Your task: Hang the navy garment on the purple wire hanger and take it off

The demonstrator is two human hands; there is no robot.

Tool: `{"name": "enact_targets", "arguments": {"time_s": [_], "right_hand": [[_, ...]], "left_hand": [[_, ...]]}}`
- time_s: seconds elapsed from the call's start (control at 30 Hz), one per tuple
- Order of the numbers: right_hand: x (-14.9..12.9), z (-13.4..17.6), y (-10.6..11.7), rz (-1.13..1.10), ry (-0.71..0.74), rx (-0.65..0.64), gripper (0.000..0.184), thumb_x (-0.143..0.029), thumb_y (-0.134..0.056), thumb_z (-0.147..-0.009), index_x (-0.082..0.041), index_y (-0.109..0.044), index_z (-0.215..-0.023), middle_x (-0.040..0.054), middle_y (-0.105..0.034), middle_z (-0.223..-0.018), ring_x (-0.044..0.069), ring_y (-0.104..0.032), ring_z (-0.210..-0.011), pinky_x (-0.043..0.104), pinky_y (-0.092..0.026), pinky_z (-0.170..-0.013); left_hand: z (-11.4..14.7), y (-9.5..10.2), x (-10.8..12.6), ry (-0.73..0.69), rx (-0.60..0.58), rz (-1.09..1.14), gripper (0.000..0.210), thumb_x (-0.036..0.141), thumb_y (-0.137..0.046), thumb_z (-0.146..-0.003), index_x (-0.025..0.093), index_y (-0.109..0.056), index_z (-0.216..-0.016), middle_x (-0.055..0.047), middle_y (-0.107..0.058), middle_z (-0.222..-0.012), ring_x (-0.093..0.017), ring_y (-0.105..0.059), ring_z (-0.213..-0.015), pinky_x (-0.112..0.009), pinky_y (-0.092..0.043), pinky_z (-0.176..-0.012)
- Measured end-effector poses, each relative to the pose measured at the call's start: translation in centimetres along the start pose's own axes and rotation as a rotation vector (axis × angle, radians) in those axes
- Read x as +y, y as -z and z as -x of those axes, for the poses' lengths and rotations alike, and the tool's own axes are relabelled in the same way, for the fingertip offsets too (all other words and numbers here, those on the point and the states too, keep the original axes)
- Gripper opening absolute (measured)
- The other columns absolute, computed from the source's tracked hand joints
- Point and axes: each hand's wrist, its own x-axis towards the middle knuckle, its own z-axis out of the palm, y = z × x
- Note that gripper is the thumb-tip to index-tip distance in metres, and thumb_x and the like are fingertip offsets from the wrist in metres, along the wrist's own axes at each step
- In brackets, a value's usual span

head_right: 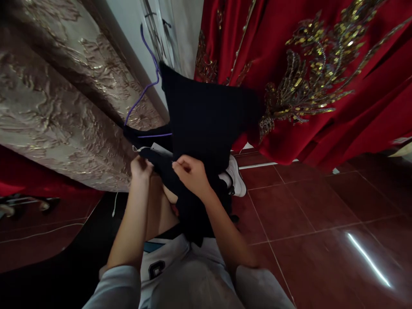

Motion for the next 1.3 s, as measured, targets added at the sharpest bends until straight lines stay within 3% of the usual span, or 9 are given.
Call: {"name": "enact_targets", "arguments": {"time_s": [0.23,0.37,0.43,0.57,0.73,0.87,1.0,1.13,1.3], "right_hand": [[4.1,3.5,4.5,-0.196,-0.079,0.373,0.018,-0.040,-0.073,-0.082,-0.026,-0.067,-0.071,-0.0004,-0.064,-0.067,0.011,-0.042,-0.049,0.030,-0.031,-0.049],[1.9,3.5,4.3,-0.047,0.033,0.391,0.022,-0.040,-0.067,-0.089,-0.023,-0.067,-0.076,0.0005,-0.060,-0.068,0.014,-0.054,-0.064,0.031,-0.044,-0.062],[0.7,3.4,3.7,0.063,0.119,0.359,0.017,-0.039,-0.069,-0.089,-0.022,-0.067,-0.092,0.0022,-0.065,-0.085,0.017,-0.061,-0.081,0.033,-0.049,-0.077],[-0.6,2.7,2.4,0.204,0.197,0.118,0.062,-0.036,-0.081,-0.079,-0.024,-0.053,-0.134,0.0072,-0.063,-0.127,0.023,-0.059,-0.119,0.040,-0.046,-0.105],[-2.4,0.7,1.1,0.090,0.068,-0.165,0.013,-0.031,-0.062,-0.087,-0.020,-0.063,-0.094,0.0009,-0.064,-0.087,0.018,-0.061,-0.083,0.032,-0.051,-0.076],[-4.1,-1.9,1.7,0.106,0.080,-0.221,0.008,-0.024,-0.056,-0.080,-0.020,-0.059,-0.075,-0.0012,-0.057,-0.071,0.015,-0.054,-0.068,0.028,-0.045,-0.061],[-4.2,-7.1,2.4,0.200,0.366,0.011,0.022,-0.016,-0.052,-0.076,-0.021,-0.066,-0.092,0.0016,-0.068,-0.094,0.019,-0.064,-0.095,0.035,-0.053,-0.090],[-1.5,-12.5,1.6,0.198,0.312,0.102,0.034,-0.018,-0.056,-0.080,-0.021,-0.065,-0.113,0.0061,-0.068,-0.122,0.021,-0.060,-0.120,0.037,-0.047,-0.110],[0.4,-13.2,3.4,0.244,0.231,0.170,0.016,-0.030,-0.060,-0.084,-0.020,-0.058,-0.072,0.0001,-0.055,-0.071,0.016,-0.056,-0.071,0.031,-0.051,-0.068]], "left_hand": [[4.4,0.2,-1.6,0.139,-0.177,-0.131,0.010,0.020,-0.072,-0.079,0.015,-0.066,-0.084,-0.003,-0.067,-0.077,-0.011,-0.061,-0.065,-0.021,-0.052,-0.063],[6.5,-1.0,0.7,-0.088,-0.435,-0.384,0.013,0.028,-0.074,-0.085,0.016,-0.069,-0.085,-0.003,-0.066,-0.083,-0.014,-0.061,-0.075,-0.023,-0.052,-0.071],[8.2,-2.0,2.3,-0.261,-0.487,-0.443,0.016,0.032,-0.070,-0.092,0.017,-0.068,-0.089,-0.002,-0.065,-0.085,-0.014,-0.061,-0.080,-0.024,-0.051,-0.076],[11.7,-4.6,5.3,-0.455,-0.584,-0.469,0.016,0.035,-0.064,-0.100,0.019,-0.068,-0.100,-0.005,-0.067,-0.097,-0.017,-0.065,-0.090,-0.028,-0.054,-0.084],[12.0,-5.5,5.7,-0.735,-0.645,-0.562,0.020,0.037,-0.054,-0.105,0.021,-0.065,-0.109,-0.010,-0.063,-0.126,-0.023,-0.059,-0.124,-0.041,-0.047,-0.110],[9.0,-2.9,3.6,-0.697,-0.953,-0.808,0.046,0.051,-0.033,-0.109,0.018,-0.055,-0.133,-0.016,-0.066,-0.128,-0.027,-0.063,-0.122,-0.045,-0.049,-0.108],[6.5,0.8,2.0,-0.631,-1.290,-1.237,0.046,0.052,-0.042,-0.106,0.015,-0.068,-0.114,-0.015,-0.073,-0.114,-0.031,-0.067,-0.116,-0.049,-0.043,-0.113],[4.6,4.2,2.2,-0.551,-1.237,-1.534,0.046,0.058,-0.055,-0.099,0.015,-0.070,-0.093,-0.014,-0.074,-0.092,-0.030,-0.072,-0.093,-0.041,-0.054,-0.092],[1.3,7.9,4.2,-0.400,-0.993,-1.665,0.028,0.030,-0.042,-0.102,0.017,-0.066,-0.096,-0.012,-0.073,-0.092,-0.026,-0.071,-0.085,-0.035,-0.053,-0.079]]}}
